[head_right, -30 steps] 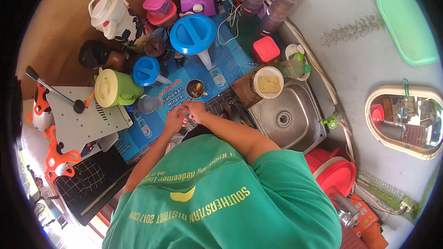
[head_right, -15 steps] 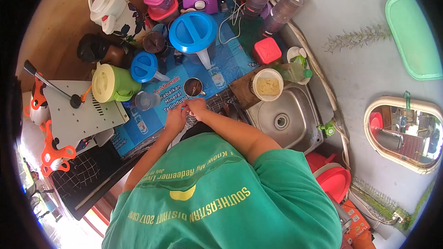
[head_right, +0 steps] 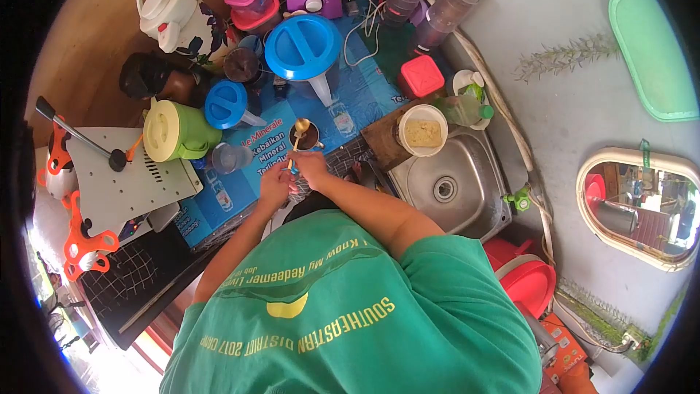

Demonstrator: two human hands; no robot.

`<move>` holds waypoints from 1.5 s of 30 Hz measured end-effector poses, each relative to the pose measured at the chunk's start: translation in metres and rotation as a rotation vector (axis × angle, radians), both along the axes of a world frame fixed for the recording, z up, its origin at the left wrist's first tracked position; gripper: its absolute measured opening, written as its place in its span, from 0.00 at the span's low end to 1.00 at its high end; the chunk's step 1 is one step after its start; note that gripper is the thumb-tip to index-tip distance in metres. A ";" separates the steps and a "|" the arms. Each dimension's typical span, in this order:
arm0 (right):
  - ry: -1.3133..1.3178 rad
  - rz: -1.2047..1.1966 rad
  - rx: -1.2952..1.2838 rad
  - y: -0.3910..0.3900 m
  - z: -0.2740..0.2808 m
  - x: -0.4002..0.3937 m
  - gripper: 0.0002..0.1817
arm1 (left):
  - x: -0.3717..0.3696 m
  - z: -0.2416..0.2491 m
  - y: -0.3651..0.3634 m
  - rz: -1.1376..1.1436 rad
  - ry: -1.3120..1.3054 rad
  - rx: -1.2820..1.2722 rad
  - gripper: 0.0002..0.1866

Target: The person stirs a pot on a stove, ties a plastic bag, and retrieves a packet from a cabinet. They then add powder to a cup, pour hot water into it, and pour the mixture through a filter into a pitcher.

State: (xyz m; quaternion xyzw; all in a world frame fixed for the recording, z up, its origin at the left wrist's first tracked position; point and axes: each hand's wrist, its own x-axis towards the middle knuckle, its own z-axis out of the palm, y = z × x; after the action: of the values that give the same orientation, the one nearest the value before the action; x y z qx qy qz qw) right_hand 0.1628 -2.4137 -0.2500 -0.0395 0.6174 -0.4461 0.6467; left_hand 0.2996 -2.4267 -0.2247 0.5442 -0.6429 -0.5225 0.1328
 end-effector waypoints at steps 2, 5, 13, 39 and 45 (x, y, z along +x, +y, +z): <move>0.142 -0.001 -0.088 0.001 -0.012 0.004 0.14 | -0.002 0.008 -0.001 0.132 0.130 0.199 0.14; 0.452 0.069 -0.141 0.004 -0.025 0.010 0.15 | 0.004 -0.001 0.001 -0.210 -0.188 -0.350 0.14; 0.121 -0.099 -0.063 -0.001 0.004 0.008 0.15 | 0.001 0.003 0.000 0.214 0.257 0.360 0.14; 0.005 -0.111 -0.074 -0.003 0.021 0.013 0.14 | 0.007 0.001 -0.009 0.150 0.212 0.173 0.11; 0.153 -0.112 -0.144 -0.005 0.014 0.019 0.14 | 0.009 0.000 -0.008 -0.161 -0.125 -0.455 0.11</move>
State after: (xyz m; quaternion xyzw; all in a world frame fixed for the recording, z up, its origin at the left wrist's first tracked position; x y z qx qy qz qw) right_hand 0.1816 -2.4184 -0.2360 -0.0853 0.6328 -0.5202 0.5672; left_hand 0.3086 -2.4342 -0.2251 0.4786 -0.7921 -0.3386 0.1700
